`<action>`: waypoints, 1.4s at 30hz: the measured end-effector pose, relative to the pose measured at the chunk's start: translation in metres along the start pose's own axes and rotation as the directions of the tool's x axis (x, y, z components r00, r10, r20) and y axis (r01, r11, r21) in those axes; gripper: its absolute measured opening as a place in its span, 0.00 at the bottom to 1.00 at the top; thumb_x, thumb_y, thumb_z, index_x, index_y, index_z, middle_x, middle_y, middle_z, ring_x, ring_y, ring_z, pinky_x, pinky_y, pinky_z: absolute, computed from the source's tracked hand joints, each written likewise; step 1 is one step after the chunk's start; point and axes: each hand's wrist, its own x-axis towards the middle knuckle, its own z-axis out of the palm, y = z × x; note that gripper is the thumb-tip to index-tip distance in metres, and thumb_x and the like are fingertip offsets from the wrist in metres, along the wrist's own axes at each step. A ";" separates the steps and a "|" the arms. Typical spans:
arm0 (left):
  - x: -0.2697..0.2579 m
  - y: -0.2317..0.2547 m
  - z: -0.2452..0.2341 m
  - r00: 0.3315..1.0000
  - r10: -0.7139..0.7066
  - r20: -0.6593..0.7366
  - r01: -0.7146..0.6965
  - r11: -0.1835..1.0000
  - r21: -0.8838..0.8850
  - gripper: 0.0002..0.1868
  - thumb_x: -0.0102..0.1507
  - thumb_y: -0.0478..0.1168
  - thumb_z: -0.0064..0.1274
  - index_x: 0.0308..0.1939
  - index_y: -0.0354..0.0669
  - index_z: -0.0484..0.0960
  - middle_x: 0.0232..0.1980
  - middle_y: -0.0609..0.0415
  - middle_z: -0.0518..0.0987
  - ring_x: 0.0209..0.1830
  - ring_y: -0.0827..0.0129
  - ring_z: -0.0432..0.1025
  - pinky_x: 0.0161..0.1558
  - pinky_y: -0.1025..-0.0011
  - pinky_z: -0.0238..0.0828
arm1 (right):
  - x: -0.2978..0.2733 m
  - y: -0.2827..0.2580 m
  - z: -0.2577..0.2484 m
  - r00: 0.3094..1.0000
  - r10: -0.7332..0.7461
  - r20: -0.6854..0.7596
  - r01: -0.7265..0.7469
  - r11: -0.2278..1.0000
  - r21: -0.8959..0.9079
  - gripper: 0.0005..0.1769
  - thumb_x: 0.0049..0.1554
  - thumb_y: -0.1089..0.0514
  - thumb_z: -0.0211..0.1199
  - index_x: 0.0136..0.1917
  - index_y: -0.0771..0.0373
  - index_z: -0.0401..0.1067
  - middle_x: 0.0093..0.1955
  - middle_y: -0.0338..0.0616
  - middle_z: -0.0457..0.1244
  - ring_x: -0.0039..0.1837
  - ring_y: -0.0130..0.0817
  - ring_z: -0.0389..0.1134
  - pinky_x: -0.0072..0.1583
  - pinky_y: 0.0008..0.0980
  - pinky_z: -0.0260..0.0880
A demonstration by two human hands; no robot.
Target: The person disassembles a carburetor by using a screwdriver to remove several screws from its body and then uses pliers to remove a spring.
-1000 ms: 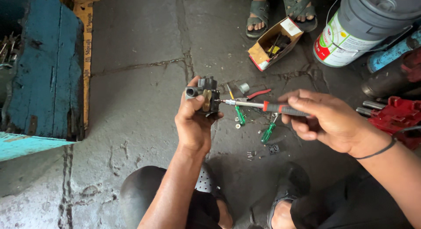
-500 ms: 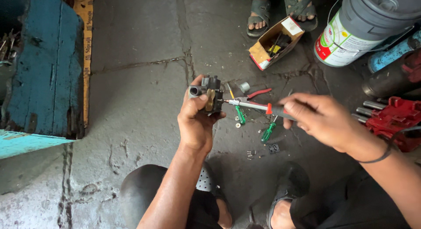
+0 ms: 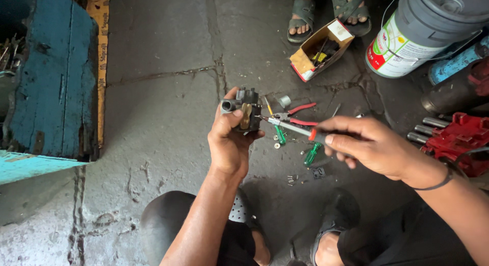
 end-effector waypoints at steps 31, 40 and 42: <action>-0.021 -0.042 0.031 0.958 -0.178 0.224 0.156 0.981 0.113 0.39 0.53 0.40 0.53 0.71 0.44 0.71 0.51 0.53 0.77 0.44 0.66 0.72 0.41 0.67 0.72 | 0.014 0.015 0.047 0.926 -0.298 -0.233 0.267 0.951 -0.159 0.07 0.52 0.62 0.70 0.40 0.61 0.72 0.31 0.31 0.64 0.35 0.17 0.63 0.38 0.24 0.64; -0.022 -0.040 0.031 0.958 -0.191 0.214 0.175 0.980 0.095 0.37 0.54 0.42 0.51 0.71 0.46 0.70 0.50 0.53 0.78 0.44 0.67 0.72 0.41 0.66 0.72 | 0.014 0.015 0.051 0.963 -0.115 -0.246 0.121 0.993 0.012 0.06 0.55 0.59 0.68 0.42 0.62 0.72 0.31 0.36 0.61 0.33 0.24 0.59 0.35 0.29 0.59; -0.021 -0.040 0.030 0.962 -0.186 0.201 0.167 0.980 0.111 0.37 0.54 0.41 0.51 0.71 0.46 0.70 0.49 0.53 0.78 0.43 0.66 0.72 0.41 0.66 0.72 | 0.015 0.015 0.051 0.949 -0.173 -0.265 0.148 0.983 -0.112 0.08 0.55 0.59 0.69 0.42 0.62 0.71 0.31 0.37 0.62 0.34 0.24 0.60 0.37 0.29 0.62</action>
